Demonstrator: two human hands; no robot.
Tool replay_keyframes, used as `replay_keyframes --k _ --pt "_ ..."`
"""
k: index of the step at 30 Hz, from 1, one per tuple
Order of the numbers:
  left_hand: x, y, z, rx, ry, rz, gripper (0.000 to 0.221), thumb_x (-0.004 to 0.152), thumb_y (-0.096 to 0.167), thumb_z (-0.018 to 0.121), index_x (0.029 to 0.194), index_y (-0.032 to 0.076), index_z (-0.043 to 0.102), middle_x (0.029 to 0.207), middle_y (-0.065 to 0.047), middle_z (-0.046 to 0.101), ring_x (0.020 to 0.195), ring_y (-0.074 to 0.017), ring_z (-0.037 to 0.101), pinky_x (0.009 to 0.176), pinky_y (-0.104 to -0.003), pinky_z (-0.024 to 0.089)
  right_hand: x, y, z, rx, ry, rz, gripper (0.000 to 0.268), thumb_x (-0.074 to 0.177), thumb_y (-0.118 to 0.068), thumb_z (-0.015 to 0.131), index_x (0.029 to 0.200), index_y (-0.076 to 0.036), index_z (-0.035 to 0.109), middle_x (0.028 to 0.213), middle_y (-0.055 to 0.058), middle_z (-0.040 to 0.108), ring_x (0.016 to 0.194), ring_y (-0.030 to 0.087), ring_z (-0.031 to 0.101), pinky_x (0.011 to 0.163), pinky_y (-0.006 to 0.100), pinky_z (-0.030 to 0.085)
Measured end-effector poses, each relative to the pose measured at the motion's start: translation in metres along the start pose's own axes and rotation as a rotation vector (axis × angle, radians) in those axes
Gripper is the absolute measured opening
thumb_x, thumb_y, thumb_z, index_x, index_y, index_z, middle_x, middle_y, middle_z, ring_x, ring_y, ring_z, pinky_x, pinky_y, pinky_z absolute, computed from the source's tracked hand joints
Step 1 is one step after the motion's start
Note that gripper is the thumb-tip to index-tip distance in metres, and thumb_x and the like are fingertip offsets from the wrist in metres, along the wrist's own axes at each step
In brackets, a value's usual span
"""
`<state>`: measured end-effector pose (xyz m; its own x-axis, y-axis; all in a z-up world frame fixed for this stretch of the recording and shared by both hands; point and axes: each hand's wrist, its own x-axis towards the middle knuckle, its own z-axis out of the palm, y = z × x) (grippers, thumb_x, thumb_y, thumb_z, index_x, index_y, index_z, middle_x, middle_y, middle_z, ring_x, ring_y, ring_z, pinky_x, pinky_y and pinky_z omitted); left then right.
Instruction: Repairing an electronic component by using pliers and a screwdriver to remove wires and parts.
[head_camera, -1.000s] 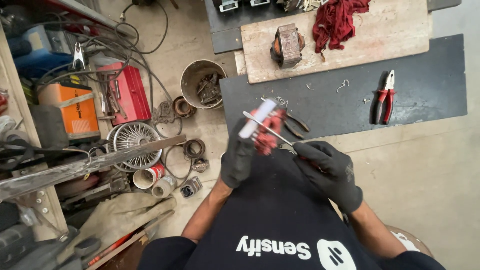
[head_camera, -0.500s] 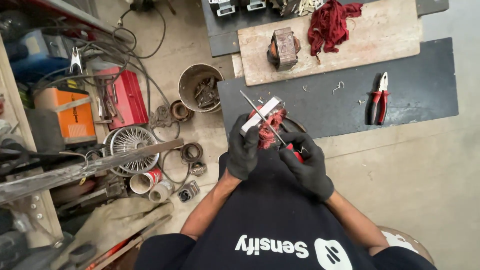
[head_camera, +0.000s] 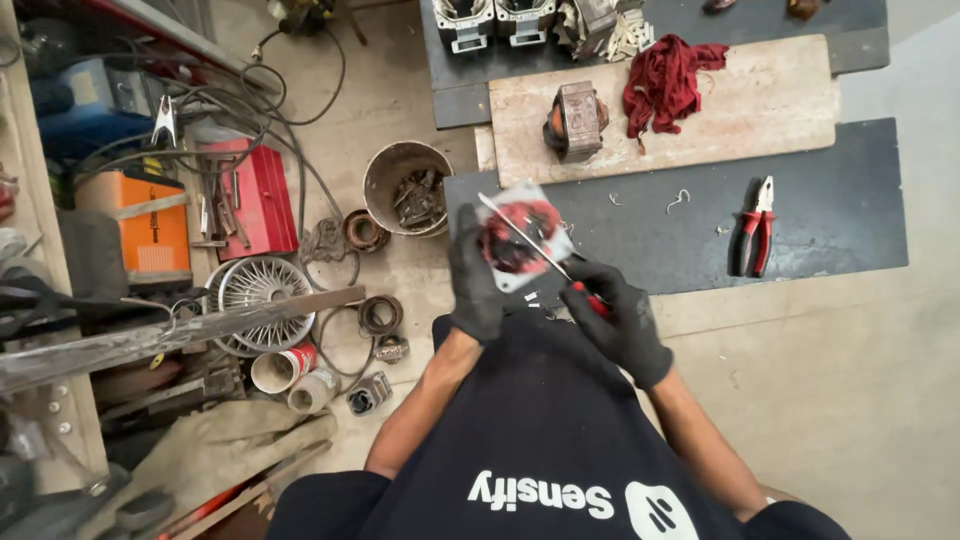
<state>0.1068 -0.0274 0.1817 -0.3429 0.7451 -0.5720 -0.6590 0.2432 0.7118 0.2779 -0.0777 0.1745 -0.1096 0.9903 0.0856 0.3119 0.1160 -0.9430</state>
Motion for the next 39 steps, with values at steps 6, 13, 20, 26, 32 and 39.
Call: replay_keyframes --k 6,13,20,26,32,39 --pt "0.047 -0.027 -0.065 1.083 0.373 0.961 0.048 0.108 0.035 0.057 0.151 0.017 0.051 0.143 -0.014 0.055 0.130 -0.0269 0.058 0.110 -0.034 0.052 -0.037 0.125 -0.034 -0.619 0.211 0.161 0.028 0.100 -0.024 0.071 0.123 -0.011 0.063 0.099 0.019 0.075 0.093 0.043 0.071 0.076 0.059 0.057" --pt "0.040 0.003 -0.046 0.480 0.142 0.857 0.037 0.095 0.028 0.050 0.114 0.008 0.074 0.093 -0.012 0.073 0.080 -0.0182 0.066 0.071 -0.030 0.056 -0.013 0.276 -0.020 -0.836 0.263 0.248 0.022 0.095 -0.025 0.075 0.113 -0.012 0.071 0.103 0.013 0.064 0.096 0.043 0.068 0.080 0.057 0.059" --pt "0.046 0.004 -0.046 0.529 0.054 1.069 0.037 0.087 0.031 0.045 0.092 0.008 0.074 0.068 -0.010 0.067 0.059 -0.0224 0.062 0.051 -0.030 0.051 0.003 0.280 0.017 -0.880 0.175 0.184 0.031 0.088 -0.044 0.074 0.109 -0.021 0.073 0.109 0.010 0.068 0.101 0.039 0.068 0.081 0.050 0.058" --pt "0.112 -0.067 -0.090 1.069 0.420 1.698 0.050 0.094 0.034 0.067 0.125 -0.005 0.065 0.118 -0.022 0.067 0.098 -0.0301 0.068 0.083 -0.036 0.061 -0.001 0.245 0.048 -1.076 -0.244 0.166 0.070 0.068 -0.057 0.081 0.120 -0.013 0.065 0.125 0.015 0.063 0.120 0.037 0.061 0.092 0.052 0.055" --pt "0.117 -0.100 -0.130 1.054 0.347 1.612 0.054 0.093 0.040 0.071 0.125 -0.005 0.066 0.118 -0.020 0.069 0.100 -0.0300 0.069 0.085 -0.035 0.062 0.011 0.289 0.030 -0.851 -0.315 0.386 0.048 0.082 -0.047 0.078 0.115 -0.014 0.066 0.116 0.013 0.067 0.113 0.034 0.067 0.092 0.047 0.056" --pt "0.023 0.008 -0.064 0.572 -0.208 0.917 0.036 0.092 0.033 0.046 0.087 0.008 0.070 0.063 -0.009 0.062 0.058 -0.0211 0.060 0.054 -0.032 0.054 0.026 0.038 -0.001 0.430 -0.256 0.630 0.013 0.076 -0.010 0.061 0.087 -0.003 0.060 0.045 0.015 0.051 0.037 0.023 0.050 0.043 0.029 0.033"
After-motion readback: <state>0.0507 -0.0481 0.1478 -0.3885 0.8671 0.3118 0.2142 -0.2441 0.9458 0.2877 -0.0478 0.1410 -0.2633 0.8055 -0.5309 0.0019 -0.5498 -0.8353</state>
